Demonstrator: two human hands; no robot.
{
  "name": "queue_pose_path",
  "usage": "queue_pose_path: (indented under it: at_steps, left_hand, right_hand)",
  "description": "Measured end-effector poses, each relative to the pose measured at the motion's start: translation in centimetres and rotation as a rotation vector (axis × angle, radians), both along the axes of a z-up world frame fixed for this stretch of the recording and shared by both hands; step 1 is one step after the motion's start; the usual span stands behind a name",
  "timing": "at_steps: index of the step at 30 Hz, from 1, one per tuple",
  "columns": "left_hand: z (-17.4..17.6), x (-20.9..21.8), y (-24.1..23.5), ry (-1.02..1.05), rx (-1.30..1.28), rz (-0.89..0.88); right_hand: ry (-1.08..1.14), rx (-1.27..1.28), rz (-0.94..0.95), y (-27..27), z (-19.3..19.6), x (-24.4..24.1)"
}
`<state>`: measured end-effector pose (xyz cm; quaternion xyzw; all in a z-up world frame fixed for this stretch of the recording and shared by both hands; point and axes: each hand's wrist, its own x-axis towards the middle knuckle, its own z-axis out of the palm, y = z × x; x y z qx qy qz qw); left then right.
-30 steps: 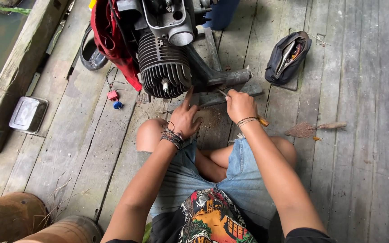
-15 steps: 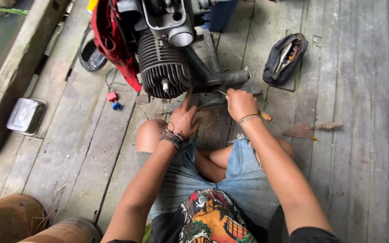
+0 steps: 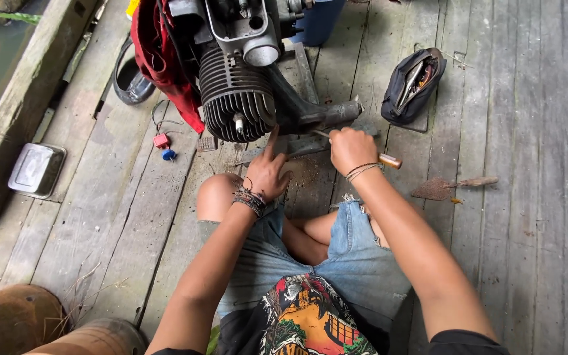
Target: Filing a metal component on an engine block to smooth or shape it
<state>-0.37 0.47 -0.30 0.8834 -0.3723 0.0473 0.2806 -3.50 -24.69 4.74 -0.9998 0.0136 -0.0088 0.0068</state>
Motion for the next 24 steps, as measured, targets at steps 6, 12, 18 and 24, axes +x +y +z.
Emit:
queue_pose_path:
  at_steps: [6, 12, 18, 24]
  left_hand:
    - [-2.0, 0.4, -0.3, 0.006, 0.024, 0.019]
    - [-1.4, 0.5, -0.3, 0.004, 0.022, -0.012]
    - [-0.9, 0.1, 0.0, -0.037, -0.081, -0.021]
    - [-0.9, 0.1, -0.3, -0.029, -0.05, -0.001]
  right_hand:
    - [0.032, 0.173, -0.077, 1.4, -4.1, -1.9]
    - [0.053, 0.194, -0.098, 0.0, 0.0, -4.2]
    - [0.008, 0.235, -0.197, 0.6, -2.1, -1.1]
    - [0.028, 0.292, -0.283, 4.9, -4.2, 3.0]
